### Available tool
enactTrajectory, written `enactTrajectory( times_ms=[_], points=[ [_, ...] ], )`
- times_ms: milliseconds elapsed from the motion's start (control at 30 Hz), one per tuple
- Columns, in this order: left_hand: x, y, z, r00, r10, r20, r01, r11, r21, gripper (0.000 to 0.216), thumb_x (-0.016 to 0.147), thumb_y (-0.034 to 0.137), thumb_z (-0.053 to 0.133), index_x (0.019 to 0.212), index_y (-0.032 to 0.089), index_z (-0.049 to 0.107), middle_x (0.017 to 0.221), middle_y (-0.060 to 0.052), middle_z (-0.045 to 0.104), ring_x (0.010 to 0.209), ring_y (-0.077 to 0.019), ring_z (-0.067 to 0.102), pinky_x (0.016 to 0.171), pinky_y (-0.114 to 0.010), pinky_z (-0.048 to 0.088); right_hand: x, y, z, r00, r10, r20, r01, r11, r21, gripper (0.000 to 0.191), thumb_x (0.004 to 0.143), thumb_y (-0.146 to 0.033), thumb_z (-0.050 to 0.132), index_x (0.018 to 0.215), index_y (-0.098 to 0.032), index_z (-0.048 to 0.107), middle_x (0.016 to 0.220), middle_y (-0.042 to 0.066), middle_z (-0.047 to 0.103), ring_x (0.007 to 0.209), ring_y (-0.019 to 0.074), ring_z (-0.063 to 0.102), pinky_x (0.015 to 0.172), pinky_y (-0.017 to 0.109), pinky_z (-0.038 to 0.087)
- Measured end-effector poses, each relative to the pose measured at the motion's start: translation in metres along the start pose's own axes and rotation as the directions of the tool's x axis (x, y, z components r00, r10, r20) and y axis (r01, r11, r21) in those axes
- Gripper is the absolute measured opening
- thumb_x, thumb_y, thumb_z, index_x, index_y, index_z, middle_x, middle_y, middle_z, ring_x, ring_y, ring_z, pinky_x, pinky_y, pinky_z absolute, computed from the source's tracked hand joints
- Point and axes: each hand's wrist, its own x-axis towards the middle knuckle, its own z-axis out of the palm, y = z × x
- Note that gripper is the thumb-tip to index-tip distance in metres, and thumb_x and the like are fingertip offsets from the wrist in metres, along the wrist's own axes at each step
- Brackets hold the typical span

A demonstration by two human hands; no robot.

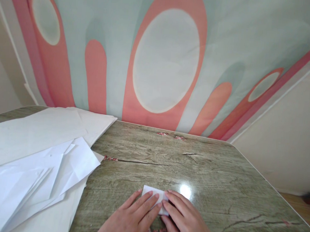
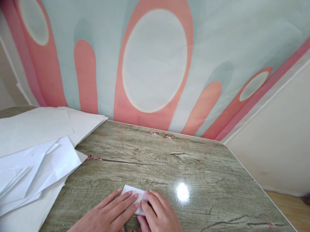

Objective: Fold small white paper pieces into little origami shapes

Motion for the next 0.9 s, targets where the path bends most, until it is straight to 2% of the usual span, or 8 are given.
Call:
enactTrajectory(
  times_ms=[167,300,400,600,733,900],
  points=[
    [0.0,0.002,-0.001,1.0,-0.009,-0.008,0.009,1.0,0.011,0.057,0.091,0.02,0.046,0.144,0.019,0.024,0.148,-0.007,0.026,0.134,-0.027,0.028,0.107,-0.044,0.031,-0.004,0.0,-0.001,0.999,-0.028,0.017,0.029,0.999,-0.045,0.026,0.084,-0.022,0.053,0.106,-0.012,0.065,0.113,0.016,0.065,0.104,0.028,0.062,0.084,0.037,0.056],
    [0.001,0.0,0.005,0.999,-0.013,-0.05,0.012,1.0,-0.008,0.057,0.091,0.021,0.046,0.144,0.021,0.024,0.148,-0.006,0.027,0.134,-0.026,0.028,0.108,-0.043,0.03,-0.006,0.001,-0.002,0.998,-0.053,0.042,0.056,0.996,-0.066,0.028,0.083,-0.025,0.058,0.107,-0.015,0.065,0.111,0.014,0.067,0.101,0.0278,0.063,0.083,0.037,0.057],
    [0.001,0.001,0.004,0.999,-0.022,-0.033,0.021,1.0,-0.005,0.058,0.09,0.023,0.049,0.143,0.022,0.025,0.148,-0.006,0.028,0.134,-0.0265,0.029,0.108,-0.043,0.031,-0.006,0.002,-0.003,0.997,-0.054,0.048,0.058,0.994,-0.087,0.028,0.083,-0.027,0.058,0.108,-0.016,0.065,0.112,0.013,0.067,0.1,0.0275,0.064,0.082,0.036,0.057],
    [0.002,0.002,-0.008,1.0,-0.001,0.022,0.0,0.999,0.041,0.051,0.091,0.018,0.046,0.14,0.021,0.032,0.147,-0.007,0.028,0.132,-0.0281,0.033,0.103,-0.044,0.038,-0.009,0.003,-0.003,1.0,0.01,0.003,-0.009,0.99,-0.142,0.04,0.082,-0.035,0.058,0.115,-0.014,0.06,0.113,0.013,0.066,0.099,0.0273,0.064,0.08,0.036,0.057],
    [0.002,0.001,-0.008,1.0,-0.009,0.004,0.009,1.0,0.024,0.05,0.092,0.017,0.045,0.14,0.022,0.033,0.146,-0.006,0.03,0.132,-0.0276,0.033,0.104,-0.045,0.037,-0.011,0.003,0.002,0.995,0.091,-0.036,-0.095,0.983,-0.155,0.052,0.078,-0.046,0.061,0.117,-0.012,0.059,0.115,0.014,0.065,0.099,0.0304,0.063,0.079,0.04,0.056],
    [0.002,0.002,-0.007,0.999,-0.016,0.032,0.015,1.0,0.006,0.051,0.092,0.022,0.047,0.141,0.022,0.032,0.147,-0.007,0.027,0.133,-0.0285,0.03,0.105,-0.046,0.035,-0.012,0.003,0.004,0.992,0.127,0.008,-0.124,0.981,-0.151,0.05,0.08,-0.049,0.059,0.116,-0.014,0.062,0.117,0.013,0.064,0.101,0.0303,0.062,0.083,0.041,0.053]
  ],
)
